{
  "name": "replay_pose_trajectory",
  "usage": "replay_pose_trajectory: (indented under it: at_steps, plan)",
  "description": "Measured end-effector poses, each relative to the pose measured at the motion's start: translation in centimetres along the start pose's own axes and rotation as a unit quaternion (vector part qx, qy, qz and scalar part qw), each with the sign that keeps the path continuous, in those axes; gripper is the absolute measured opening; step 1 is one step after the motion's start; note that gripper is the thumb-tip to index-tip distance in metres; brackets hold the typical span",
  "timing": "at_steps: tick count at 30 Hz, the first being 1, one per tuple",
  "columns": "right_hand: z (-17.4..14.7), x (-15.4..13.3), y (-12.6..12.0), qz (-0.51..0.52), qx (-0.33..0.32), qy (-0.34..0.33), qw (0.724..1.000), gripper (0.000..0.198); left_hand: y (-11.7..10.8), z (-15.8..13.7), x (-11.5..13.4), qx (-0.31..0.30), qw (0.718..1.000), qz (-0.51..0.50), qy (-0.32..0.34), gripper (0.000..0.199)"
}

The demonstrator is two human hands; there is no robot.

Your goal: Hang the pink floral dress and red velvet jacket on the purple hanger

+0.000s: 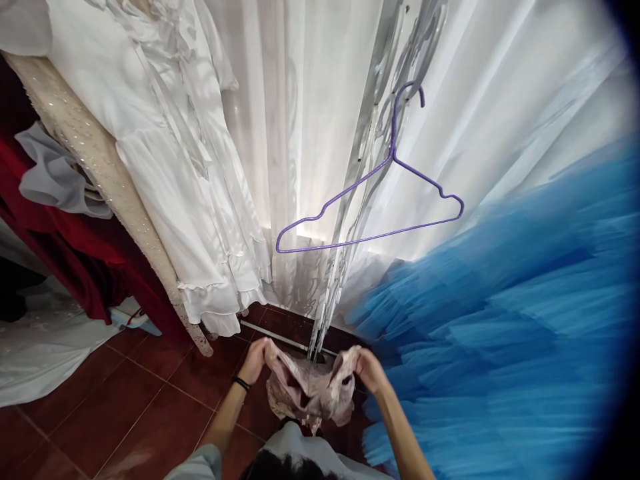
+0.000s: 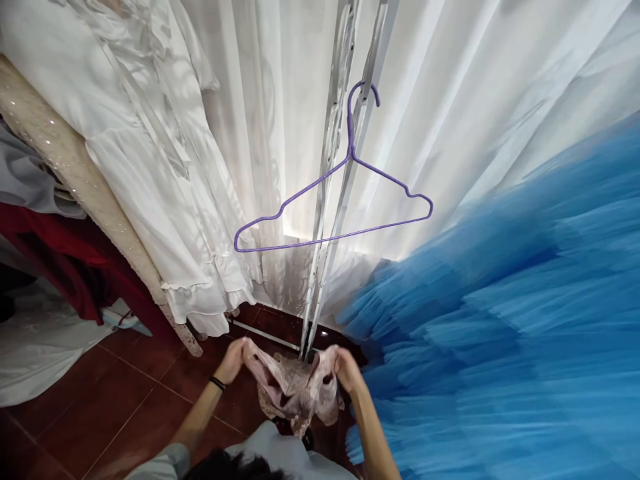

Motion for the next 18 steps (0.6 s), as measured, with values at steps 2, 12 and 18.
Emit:
replay_pose_trajectory:
  at_steps: [2, 12, 18]
  plan:
    - [0.7, -6.2, -0.8, 0.094, 0.015, -0.058, 0.994, 0.031, -1.2, 0.5, 5.5, -0.008, 0.998, -0.040, 0.044, 0.041]
    - [-5.1, -20.2, 3.3, 0.120, 0.089, -0.361, 0.921, 0.039, 3.2, -4.3, 23.0, 0.060, 0.881, -0.092, 0.461, 0.040]
    - [-5.3, -20.0, 2.1, 0.093, 0.100, -0.372, 0.918, 0.037, 4.0, -3.7, 26.9, 0.079, 0.866, -0.126, 0.477, 0.041]
Point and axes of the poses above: each hand's wrist, its own z-axis towards the middle knuckle, its own y-axis out of the palm, x = y × z, the point moved 1 cm from there along z, towards the middle knuckle, and after that the axes turned 9 degrees about z, right-handed, at the moved point
